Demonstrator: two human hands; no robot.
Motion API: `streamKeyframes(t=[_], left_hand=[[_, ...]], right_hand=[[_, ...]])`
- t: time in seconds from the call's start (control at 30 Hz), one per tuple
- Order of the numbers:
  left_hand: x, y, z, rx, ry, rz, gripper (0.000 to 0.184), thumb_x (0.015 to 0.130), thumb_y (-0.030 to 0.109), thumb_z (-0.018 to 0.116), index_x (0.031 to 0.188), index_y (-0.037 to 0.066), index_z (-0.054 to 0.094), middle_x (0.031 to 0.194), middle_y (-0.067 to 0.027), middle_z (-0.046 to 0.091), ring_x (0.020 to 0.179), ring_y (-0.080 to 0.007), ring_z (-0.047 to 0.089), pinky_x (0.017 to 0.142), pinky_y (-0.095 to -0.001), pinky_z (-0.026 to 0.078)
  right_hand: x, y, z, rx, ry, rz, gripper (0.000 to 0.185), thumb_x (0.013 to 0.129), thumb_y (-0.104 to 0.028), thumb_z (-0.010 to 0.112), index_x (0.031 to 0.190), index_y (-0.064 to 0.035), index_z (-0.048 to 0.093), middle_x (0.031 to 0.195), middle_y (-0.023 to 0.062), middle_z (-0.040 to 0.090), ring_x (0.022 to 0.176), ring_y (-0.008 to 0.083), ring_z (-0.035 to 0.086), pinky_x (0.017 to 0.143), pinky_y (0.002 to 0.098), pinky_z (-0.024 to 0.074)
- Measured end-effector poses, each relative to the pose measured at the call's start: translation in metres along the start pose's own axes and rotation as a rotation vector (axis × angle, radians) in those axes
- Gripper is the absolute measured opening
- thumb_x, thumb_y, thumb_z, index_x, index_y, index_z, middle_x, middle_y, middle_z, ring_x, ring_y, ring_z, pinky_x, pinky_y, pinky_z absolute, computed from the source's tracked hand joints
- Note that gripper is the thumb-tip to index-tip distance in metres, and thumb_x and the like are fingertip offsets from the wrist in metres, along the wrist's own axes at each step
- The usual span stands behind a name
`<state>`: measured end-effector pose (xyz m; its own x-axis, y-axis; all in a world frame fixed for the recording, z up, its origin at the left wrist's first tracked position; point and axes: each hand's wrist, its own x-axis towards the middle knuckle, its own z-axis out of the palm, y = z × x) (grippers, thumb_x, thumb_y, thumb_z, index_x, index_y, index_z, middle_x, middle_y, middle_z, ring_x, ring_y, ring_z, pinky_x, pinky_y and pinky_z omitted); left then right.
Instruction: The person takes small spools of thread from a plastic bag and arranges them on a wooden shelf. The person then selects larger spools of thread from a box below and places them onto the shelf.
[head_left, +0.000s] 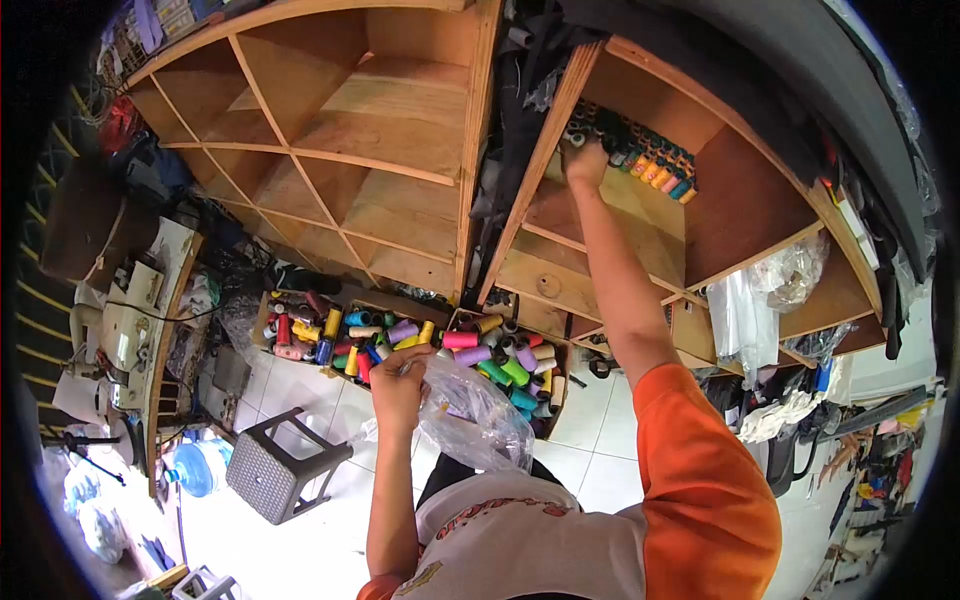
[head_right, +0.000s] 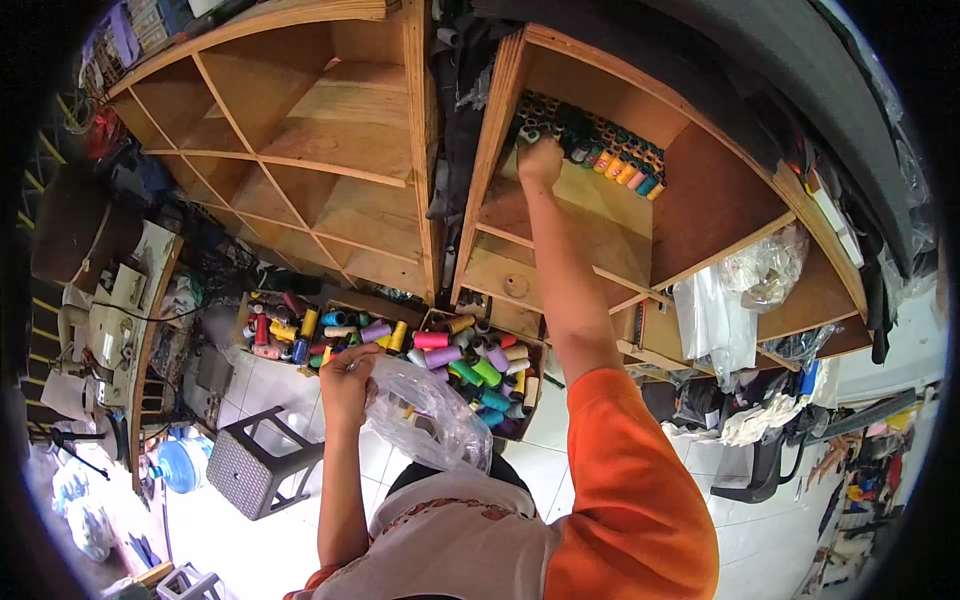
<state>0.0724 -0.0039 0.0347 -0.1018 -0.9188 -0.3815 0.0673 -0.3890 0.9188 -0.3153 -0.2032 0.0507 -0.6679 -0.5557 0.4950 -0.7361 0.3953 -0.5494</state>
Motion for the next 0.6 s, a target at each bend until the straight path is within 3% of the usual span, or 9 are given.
streamKeyframes(t=[0.17,0.27,0.37,0.47,0.57,0.6], left_hand=[[0.004,-0.002,-0.001,0.006,0.01,-0.015,0.016,0.084,-0.002,0.053,0.095,-0.004,0.065,0.072,-0.0033,0.061,0.042,-0.0045,0.039,0.039,-0.0209,0.032],[0.006,-0.004,0.001,0.007,0.017,0.006,0.015,0.084,-0.002,0.054,0.094,-0.004,0.065,0.077,-0.0056,0.064,0.041,-0.0044,0.039,0.038,-0.0202,0.03],[0.008,-0.004,0.003,0.005,0.019,0.004,0.014,0.084,-0.003,0.054,0.093,-0.003,0.065,0.082,-0.0068,0.066,0.041,-0.0042,0.039,0.037,-0.02,0.03],[0.009,-0.005,0.003,-0.008,0.011,-0.003,0.014,0.084,-0.003,0.054,0.093,-0.003,0.065,0.083,-0.007,0.066,0.041,-0.0042,0.039,0.037,-0.0203,0.03],[0.007,-0.005,0.004,-0.001,0.015,-0.013,0.015,0.083,-0.003,0.054,0.094,-0.003,0.065,0.07,-0.0027,0.059,0.041,-0.0042,0.039,0.038,-0.02,0.03],[0.006,-0.004,0.004,0.005,0.018,-0.017,0.016,0.083,-0.003,0.053,0.094,-0.003,0.065,0.064,-0.0005,0.055,0.042,-0.0042,0.038,0.038,-0.0199,0.03]], right_hand=[[0.002,0.002,0.005,-0.04,-0.037,0.084,0.042,0.074,-0.029,0.069,0.104,0.0001,0.062,0.092,0.024,0.064,0.089,0.0376,0.063,0.074,0.0437,0.052],[-0.001,0.011,0.009,0.058,0.0,0.02,0.046,0.072,-0.033,0.07,0.098,0.0047,0.062,0.097,0.0276,0.062,0.092,0.0412,0.06,0.079,0.0431,0.0493],[-0.003,0.005,-0.003,0.038,-0.107,0.11,0.047,0.071,-0.034,0.071,0.098,0.004,0.062,0.097,0.0268,0.062,0.089,0.0405,0.061,0.077,0.0433,0.0497],[0.0,0.026,0.013,0.045,-0.011,0.015,0.046,0.075,-0.034,0.069,0.101,0.0043,0.061,0.095,0.0244,0.064,0.086,0.0382,0.062,0.076,0.044,0.0499],[-0.008,0.034,-0.002,0.202,-0.049,0.241,0.036,0.082,-0.031,0.065,0.095,0.0021,0.06,0.083,0.0179,0.065,0.081,0.0342,0.063,0.068,0.0423,0.0516],[-0.014,0.032,-0.011,0.443,-0.101,0.39,0.032,0.083,-0.029,0.063,0.094,0.001,0.059,0.081,0.0158,0.063,0.079,0.0317,0.063,0.068,0.0406,0.0525]])
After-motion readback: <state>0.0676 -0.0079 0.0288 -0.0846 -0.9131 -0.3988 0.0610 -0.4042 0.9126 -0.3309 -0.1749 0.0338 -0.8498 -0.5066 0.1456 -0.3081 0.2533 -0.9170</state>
